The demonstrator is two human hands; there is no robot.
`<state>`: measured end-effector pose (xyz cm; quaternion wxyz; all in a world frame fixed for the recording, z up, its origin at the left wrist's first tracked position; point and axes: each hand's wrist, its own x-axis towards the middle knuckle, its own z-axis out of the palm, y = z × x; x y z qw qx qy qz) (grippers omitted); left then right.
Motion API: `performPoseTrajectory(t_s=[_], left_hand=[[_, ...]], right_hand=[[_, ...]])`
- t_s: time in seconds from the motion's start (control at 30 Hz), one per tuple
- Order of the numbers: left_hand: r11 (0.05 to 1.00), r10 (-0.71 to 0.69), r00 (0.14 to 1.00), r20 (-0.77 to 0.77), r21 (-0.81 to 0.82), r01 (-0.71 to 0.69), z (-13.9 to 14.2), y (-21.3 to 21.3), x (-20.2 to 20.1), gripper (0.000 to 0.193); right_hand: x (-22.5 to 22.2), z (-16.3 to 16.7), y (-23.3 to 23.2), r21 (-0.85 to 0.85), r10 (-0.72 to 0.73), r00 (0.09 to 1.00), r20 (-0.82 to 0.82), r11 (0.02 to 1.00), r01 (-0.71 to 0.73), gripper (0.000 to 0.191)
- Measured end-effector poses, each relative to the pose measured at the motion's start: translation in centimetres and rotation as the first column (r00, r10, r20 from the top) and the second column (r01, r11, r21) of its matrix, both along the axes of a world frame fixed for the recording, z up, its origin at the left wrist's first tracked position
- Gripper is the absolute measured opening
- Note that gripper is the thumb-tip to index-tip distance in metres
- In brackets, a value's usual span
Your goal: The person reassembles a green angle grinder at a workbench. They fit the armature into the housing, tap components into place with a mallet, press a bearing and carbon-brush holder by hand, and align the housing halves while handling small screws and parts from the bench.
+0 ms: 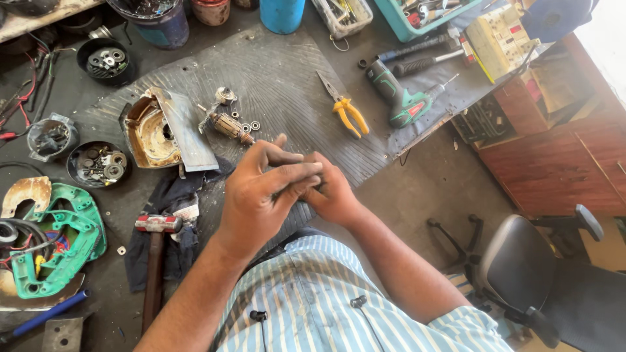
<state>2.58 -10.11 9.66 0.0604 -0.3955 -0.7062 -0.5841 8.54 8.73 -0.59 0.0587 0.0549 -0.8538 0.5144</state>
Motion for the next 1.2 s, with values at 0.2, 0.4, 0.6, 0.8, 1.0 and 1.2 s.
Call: performPoseTrajectory(t_s=[0.2, 0.4, 0.6, 0.8, 1.0, 1.2], left_hand=[[0.984, -0.04, 0.973, -0.229, -0.176, -0.001, 0.6, -0.5, -0.8, 0.037], [0.996, -0.042, 0.999, 0.01, -0.078, 0.043, 1.1, 0.3, -0.1, 0.032], [0.992, -0.049, 0.987, -0.153, -0.123, 0.03, 0.5, 0.2, -0.9, 0.033], [0.998, -0.05, 0.998, -0.044, -0.047, 0.048, -0.2, 0.3, -1.2, 0.032], [0.997, 0.005, 0.993, -0.118, -0.081, -0.014, -0.8, 0.7, -1.5, 0.028], [0.99, -0.07, 0.996, -0.05, -0.126, 0.063, 0.1, 1.6, -2.9, 0.031]], right_hand=[[0.3, -1.0, 0.4, -0.106, 0.117, 0.984, -0.133, 0.986, -0.131, 0.028], [0.3, -1.3, 0.4, -0.187, 0.048, 0.999, -0.003, 0.981, -0.048, 0.032], [0.1, -0.5, 0.1, -0.236, 0.022, 1.0, -0.019, 0.971, -0.026, 0.023], [-0.7, 0.1, 0.2, -0.041, 0.093, 0.974, -0.206, 0.994, -0.104, 0.03], [-0.8, -0.3, 0.7, -0.237, 0.053, 0.998, 0.02, 0.97, -0.047, 0.023], [-2.5, 1.5, 1.7, -0.037, 0.164, 0.97, -0.181, 0.984, -0.174, 0.036]])
